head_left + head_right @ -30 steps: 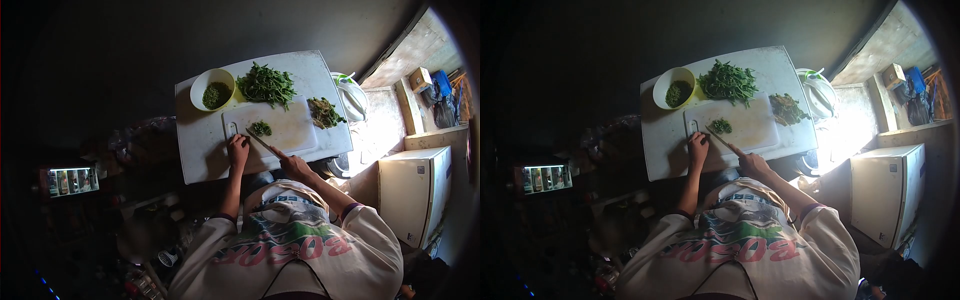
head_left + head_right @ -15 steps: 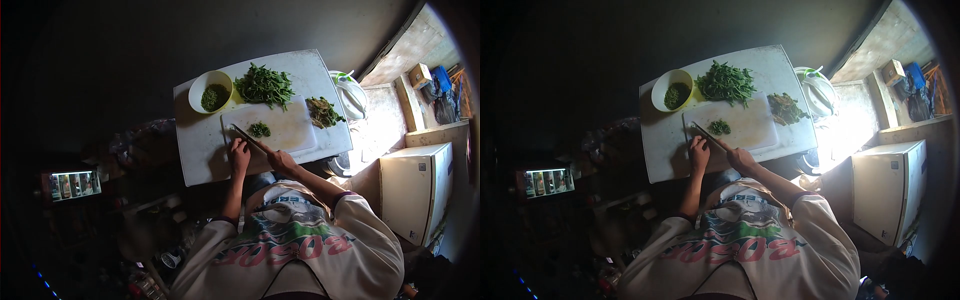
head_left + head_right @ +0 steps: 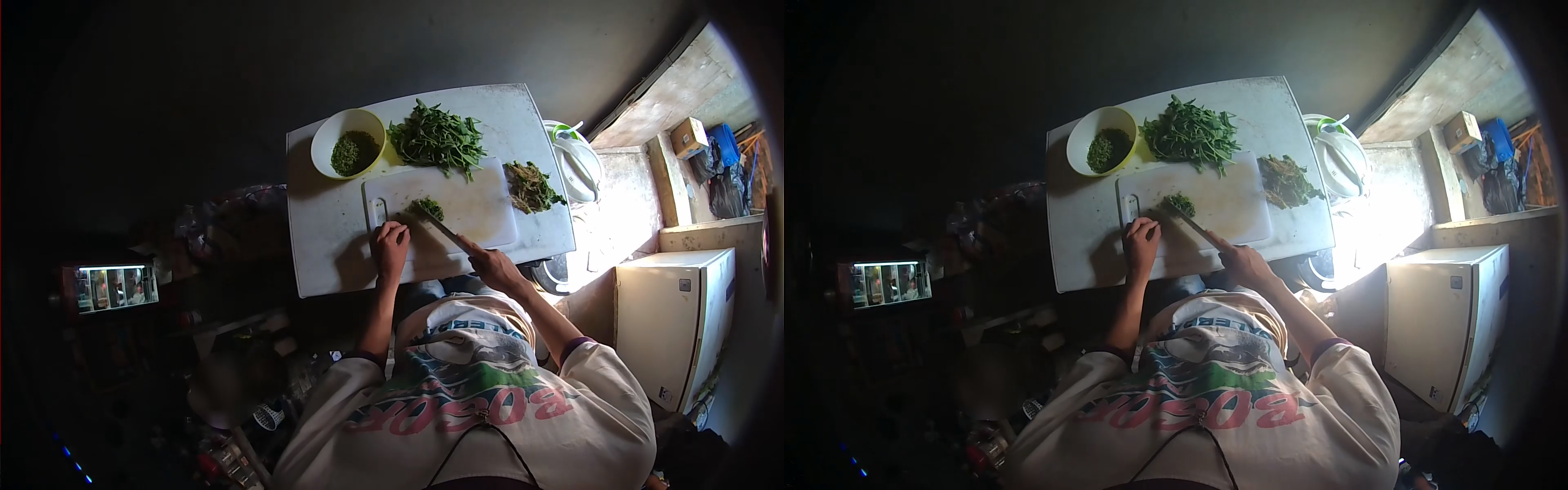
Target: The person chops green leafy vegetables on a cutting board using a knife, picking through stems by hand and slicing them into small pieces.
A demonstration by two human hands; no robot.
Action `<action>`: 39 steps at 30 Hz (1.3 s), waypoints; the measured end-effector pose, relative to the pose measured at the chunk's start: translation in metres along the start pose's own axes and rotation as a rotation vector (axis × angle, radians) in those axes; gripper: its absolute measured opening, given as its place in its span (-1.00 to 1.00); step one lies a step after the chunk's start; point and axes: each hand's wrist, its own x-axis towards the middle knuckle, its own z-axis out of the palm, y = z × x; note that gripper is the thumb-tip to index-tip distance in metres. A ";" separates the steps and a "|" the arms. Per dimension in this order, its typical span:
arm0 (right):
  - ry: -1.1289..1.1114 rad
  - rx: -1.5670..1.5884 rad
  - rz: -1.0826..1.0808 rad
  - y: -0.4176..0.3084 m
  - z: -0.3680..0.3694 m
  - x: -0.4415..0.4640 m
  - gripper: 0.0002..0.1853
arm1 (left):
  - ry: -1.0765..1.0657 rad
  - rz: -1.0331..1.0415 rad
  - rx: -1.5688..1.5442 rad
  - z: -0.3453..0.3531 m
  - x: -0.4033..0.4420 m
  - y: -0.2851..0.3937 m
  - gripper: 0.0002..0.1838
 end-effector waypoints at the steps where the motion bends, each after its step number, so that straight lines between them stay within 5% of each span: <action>1: 0.042 0.017 0.025 0.000 -0.002 -0.002 -0.28 | 0.005 0.002 0.002 0.001 0.000 0.000 -0.89; 8: 0.239 0.030 0.137 0.015 0.009 0.000 -0.24 | -0.025 -0.037 -0.003 0.007 0.002 0.007 -0.88; 12: 0.160 0.051 0.241 0.002 0.014 0.005 -0.22 | -0.021 -0.020 0.005 0.008 0.004 0.007 -0.87; 21: 0.148 0.039 0.110 -0.031 0.013 0.019 -0.25 | -0.029 -0.006 -0.075 0.003 0.009 0.009 -0.84; 30: 0.008 0.121 0.004 -0.075 0.063 0.049 -0.19 | 0.095 -0.383 -0.476 0.010 0.021 -0.005 -0.67; 39: 0.061 0.166 -0.012 -0.074 0.092 0.055 -0.18 | -0.022 -0.354 -0.360 0.007 0.035 -0.010 -0.63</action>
